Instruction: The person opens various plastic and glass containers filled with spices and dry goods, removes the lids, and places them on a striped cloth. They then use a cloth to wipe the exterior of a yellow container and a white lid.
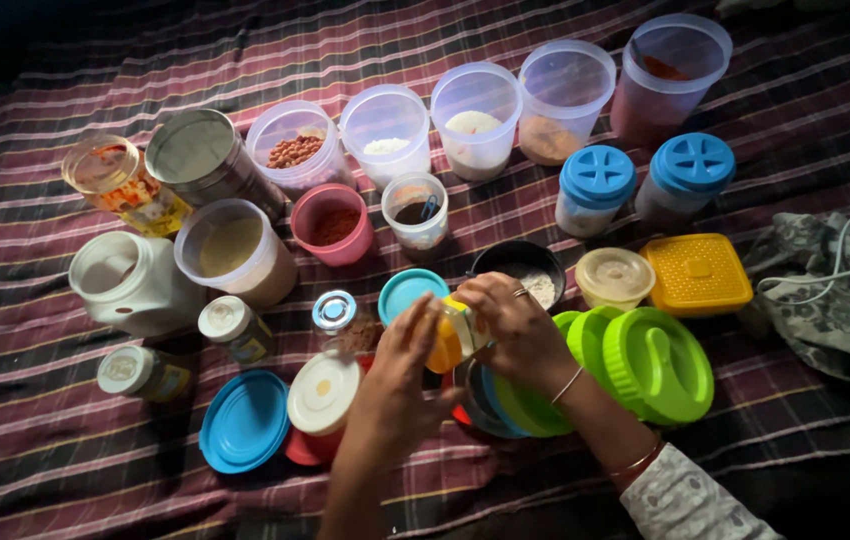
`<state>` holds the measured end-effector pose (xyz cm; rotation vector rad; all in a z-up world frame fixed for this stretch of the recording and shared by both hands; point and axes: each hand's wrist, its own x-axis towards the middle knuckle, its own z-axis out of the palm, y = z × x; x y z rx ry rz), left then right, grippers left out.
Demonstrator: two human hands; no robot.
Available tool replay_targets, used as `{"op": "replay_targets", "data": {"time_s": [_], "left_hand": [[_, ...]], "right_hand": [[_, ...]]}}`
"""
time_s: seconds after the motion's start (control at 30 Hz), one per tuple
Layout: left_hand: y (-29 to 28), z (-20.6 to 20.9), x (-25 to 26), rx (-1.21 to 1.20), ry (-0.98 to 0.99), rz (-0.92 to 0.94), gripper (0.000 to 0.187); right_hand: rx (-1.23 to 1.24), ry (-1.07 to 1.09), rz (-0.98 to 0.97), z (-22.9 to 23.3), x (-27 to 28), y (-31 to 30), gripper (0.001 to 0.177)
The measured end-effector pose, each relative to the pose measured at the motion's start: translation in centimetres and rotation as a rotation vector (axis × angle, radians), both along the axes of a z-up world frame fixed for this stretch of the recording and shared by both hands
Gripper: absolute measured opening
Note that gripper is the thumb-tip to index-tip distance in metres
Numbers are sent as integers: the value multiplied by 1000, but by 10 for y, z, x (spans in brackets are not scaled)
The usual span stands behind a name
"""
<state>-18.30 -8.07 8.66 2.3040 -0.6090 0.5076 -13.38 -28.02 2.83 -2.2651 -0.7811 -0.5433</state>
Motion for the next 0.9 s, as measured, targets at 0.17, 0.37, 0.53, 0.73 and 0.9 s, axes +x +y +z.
{"op": "replay_targets", "data": {"time_s": [0.17, 0.37, 0.53, 0.73, 0.9], "left_hand": [[-3, 0, 0, -51, 384, 168, 74], [-4, -4, -1, -17, 417, 227, 92], [0, -12, -4, 89, 33, 58, 83], [-2, -9, 0, 144, 681, 420, 77], [-3, -8, -1, 4, 30, 75, 84]], "right_hand": [[-4, -3, -2, -6, -2, 1, 71], [-62, -24, -82, -8, -4, 0, 61], [-152, -25, -108, -15, -3, 2, 73], [-177, -9, -116, -17, -4, 1, 74], [-146, -2, -117, -17, -3, 0, 77]]}}
